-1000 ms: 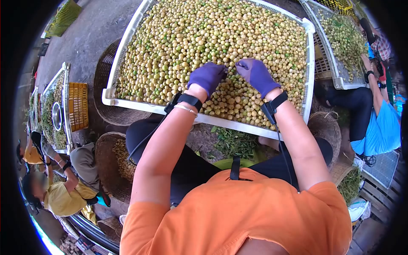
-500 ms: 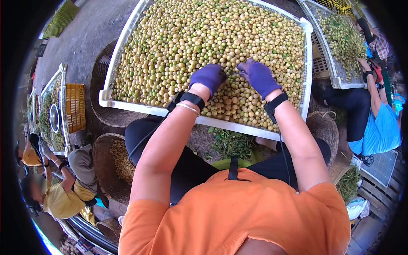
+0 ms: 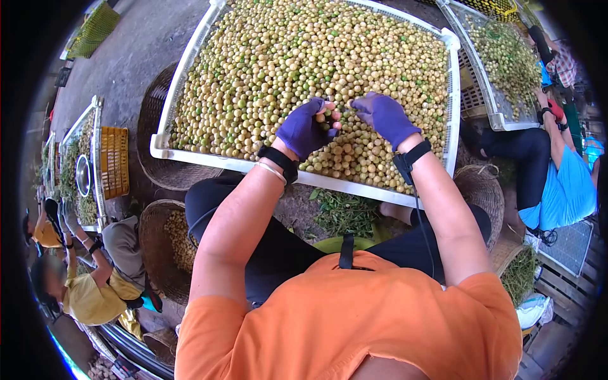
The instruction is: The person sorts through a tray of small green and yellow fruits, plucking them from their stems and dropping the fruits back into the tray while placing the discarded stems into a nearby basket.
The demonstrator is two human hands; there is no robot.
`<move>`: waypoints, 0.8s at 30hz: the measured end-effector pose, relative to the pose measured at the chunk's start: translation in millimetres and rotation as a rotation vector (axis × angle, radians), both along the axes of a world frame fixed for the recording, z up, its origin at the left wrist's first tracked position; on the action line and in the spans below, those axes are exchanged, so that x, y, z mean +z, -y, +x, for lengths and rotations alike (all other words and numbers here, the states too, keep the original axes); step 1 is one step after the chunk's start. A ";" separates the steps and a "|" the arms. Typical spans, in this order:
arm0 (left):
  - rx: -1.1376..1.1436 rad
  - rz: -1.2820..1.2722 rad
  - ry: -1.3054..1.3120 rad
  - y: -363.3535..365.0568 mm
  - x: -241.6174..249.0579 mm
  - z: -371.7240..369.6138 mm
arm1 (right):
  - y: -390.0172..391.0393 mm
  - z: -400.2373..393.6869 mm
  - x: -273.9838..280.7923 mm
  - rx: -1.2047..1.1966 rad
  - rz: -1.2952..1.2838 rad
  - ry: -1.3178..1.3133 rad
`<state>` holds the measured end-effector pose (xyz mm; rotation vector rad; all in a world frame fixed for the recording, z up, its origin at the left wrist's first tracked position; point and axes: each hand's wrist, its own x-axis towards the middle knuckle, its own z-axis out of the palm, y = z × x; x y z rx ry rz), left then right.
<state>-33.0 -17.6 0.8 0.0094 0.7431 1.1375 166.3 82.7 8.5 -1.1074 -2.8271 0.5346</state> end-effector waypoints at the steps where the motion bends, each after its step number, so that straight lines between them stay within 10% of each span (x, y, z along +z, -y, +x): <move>1: 0.019 -0.008 0.032 1.2 -0.7 0.7 | 2.1 -2.6 1.4 0.039 0.029 0.087; 8: 0.021 -0.054 -0.055 2.8 -6.8 5.3 | -5.3 -12.0 -25.1 0.000 0.041 -0.130; 11: -0.065 -0.018 -0.191 -0.2 -0.2 8.4 | 10.4 -19.3 17.5 -0.636 -0.778 -0.504; 15: -0.136 0.139 -0.188 -1.2 12.0 14.8 | 21.1 -18.3 46.3 -0.477 -1.023 -0.652; 18: -0.104 0.203 -0.246 1.6 16.4 14.1 | 25.1 -26.2 31.9 -0.298 -0.456 -0.607; 21: -0.307 0.713 -0.833 4.4 2.3 0.6 | 29.5 -29.4 35.3 -0.136 -0.156 -0.507; 24: -0.221 0.102 0.016 1.6 15.3 -2.7 | 32.7 -32.5 40.6 -0.075 -0.001 -0.416</move>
